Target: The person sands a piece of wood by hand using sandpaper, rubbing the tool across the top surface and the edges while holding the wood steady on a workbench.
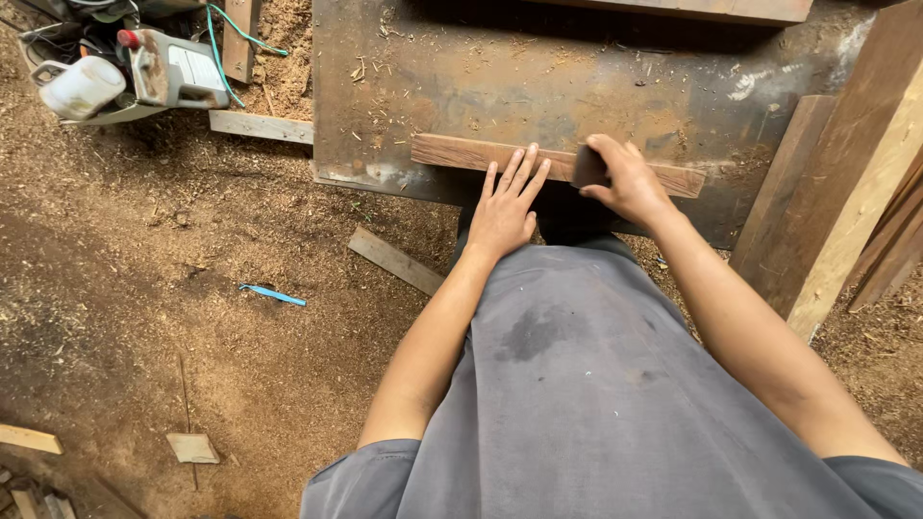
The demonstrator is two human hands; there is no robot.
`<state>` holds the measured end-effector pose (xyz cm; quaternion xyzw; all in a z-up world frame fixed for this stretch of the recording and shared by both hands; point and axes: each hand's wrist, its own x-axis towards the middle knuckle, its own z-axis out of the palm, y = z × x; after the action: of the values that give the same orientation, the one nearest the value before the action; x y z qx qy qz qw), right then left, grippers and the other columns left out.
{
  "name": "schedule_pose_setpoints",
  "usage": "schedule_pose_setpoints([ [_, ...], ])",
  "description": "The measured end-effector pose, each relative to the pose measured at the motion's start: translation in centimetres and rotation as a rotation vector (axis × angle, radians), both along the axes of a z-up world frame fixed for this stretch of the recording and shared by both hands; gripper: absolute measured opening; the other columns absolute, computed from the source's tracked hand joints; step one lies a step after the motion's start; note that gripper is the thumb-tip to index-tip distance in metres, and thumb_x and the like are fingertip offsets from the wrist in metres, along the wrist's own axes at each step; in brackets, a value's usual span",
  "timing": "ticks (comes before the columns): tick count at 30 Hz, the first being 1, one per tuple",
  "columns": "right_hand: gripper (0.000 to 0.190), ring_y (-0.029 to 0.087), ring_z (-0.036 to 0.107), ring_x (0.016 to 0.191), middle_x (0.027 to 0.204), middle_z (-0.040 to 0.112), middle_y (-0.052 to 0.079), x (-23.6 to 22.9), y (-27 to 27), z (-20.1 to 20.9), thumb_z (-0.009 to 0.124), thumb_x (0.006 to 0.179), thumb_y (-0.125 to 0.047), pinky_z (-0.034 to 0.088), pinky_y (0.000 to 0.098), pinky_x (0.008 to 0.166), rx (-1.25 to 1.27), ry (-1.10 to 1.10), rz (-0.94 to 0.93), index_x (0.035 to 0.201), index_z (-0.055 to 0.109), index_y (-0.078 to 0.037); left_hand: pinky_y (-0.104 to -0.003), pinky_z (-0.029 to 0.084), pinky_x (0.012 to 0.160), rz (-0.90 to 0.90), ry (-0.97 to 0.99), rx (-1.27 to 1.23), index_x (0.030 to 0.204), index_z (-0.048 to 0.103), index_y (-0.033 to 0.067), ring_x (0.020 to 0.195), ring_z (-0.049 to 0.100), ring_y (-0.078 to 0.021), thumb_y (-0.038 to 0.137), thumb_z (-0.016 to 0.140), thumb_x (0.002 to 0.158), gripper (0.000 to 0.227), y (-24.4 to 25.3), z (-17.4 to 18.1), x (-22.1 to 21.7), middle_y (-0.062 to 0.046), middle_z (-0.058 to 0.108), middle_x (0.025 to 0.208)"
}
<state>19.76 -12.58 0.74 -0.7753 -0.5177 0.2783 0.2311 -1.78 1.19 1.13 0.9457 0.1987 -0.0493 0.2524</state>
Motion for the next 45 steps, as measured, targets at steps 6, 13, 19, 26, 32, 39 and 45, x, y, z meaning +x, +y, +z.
schedule_pose_setpoints([
  [6,0.083,0.036,0.059,0.114,0.134,0.059,0.021,0.6,-1.0,1.0,0.091,0.075,-0.017,0.052,0.0441,0.099,-0.206,0.033,-0.132,0.145,0.048,-0.004,-0.056,0.013,0.128,-0.071,0.068,-0.046,0.162,0.023,0.0188,0.158,0.015,-0.0248,0.021,0.074,0.078,0.098,1.1,0.6,0.5,-0.006,0.015,0.171],
  [13,0.081,0.030,0.062,0.098,0.130,0.060,0.019,-0.6,0.6,0.4,0.088,0.077,-0.015,0.054,0.0420,0.094,-0.166,0.138,-0.106,0.147,0.049,-0.005,-0.056,0.014,0.129,-0.079,0.027,0.002,0.164,0.023,0.0169,0.159,0.016,-0.0234,0.022,0.076,0.079,0.100,1.1,-0.1,0.8,-0.004,0.016,0.172],
  [19,0.080,0.035,0.059,0.108,0.134,0.060,0.019,-1.0,0.2,0.1,0.090,0.075,-0.016,0.052,0.0444,0.097,-0.104,0.060,-0.125,0.143,0.050,-0.003,-0.055,0.015,0.129,-0.023,0.000,-0.016,0.163,0.024,0.0170,0.159,0.016,-0.0240,0.020,0.075,0.078,0.099,1.1,-0.4,-0.1,-0.005,0.017,0.172],
  [26,0.079,0.039,0.054,0.124,0.138,0.059,0.018,-2.6,2.2,-0.6,0.089,0.073,-0.012,0.048,0.0469,0.105,-0.053,0.087,-0.089,0.141,0.051,-0.002,-0.056,0.014,0.130,0.030,-0.016,0.019,0.163,0.025,0.0182,0.160,0.017,-0.0241,0.020,0.074,0.080,0.097,2.2,-0.5,-0.6,-0.004,0.018,0.172],
  [32,0.080,0.037,0.055,0.123,0.142,0.053,0.018,-2.9,2.2,-0.9,0.090,0.072,-0.012,0.051,0.0434,0.100,0.025,0.068,-0.150,0.140,0.050,-0.001,-0.056,0.013,0.129,0.042,0.020,0.003,0.163,0.027,0.0211,0.158,0.018,-0.0248,0.019,0.073,0.079,0.096,3.1,-0.5,-0.7,-0.006,0.020,0.171],
  [39,0.079,0.024,0.058,0.093,0.138,0.045,0.016,-4.4,3.6,-1.2,0.087,0.072,-0.010,0.056,0.0356,0.088,-0.010,0.300,-0.267,0.144,0.054,-0.009,-0.057,0.014,0.129,0.033,0.022,-0.014,0.162,0.027,0.0191,0.158,0.018,-0.0247,0.020,0.074,0.078,0.097,3.4,-0.4,-0.6,-0.005,0.020,0.171],
  [45,0.081,0.022,0.060,0.097,0.138,0.048,0.014,-3.8,2.7,-1.0,0.080,0.076,-0.005,0.055,0.0362,0.092,-0.007,0.314,-0.164,0.151,0.050,-0.010,-0.058,0.014,0.127,0.031,0.014,-0.018,0.160,0.030,0.0154,0.157,0.018,-0.0249,0.023,0.073,0.078,0.093,3.5,0.3,-0.5,-0.005,0.021,0.169],
])
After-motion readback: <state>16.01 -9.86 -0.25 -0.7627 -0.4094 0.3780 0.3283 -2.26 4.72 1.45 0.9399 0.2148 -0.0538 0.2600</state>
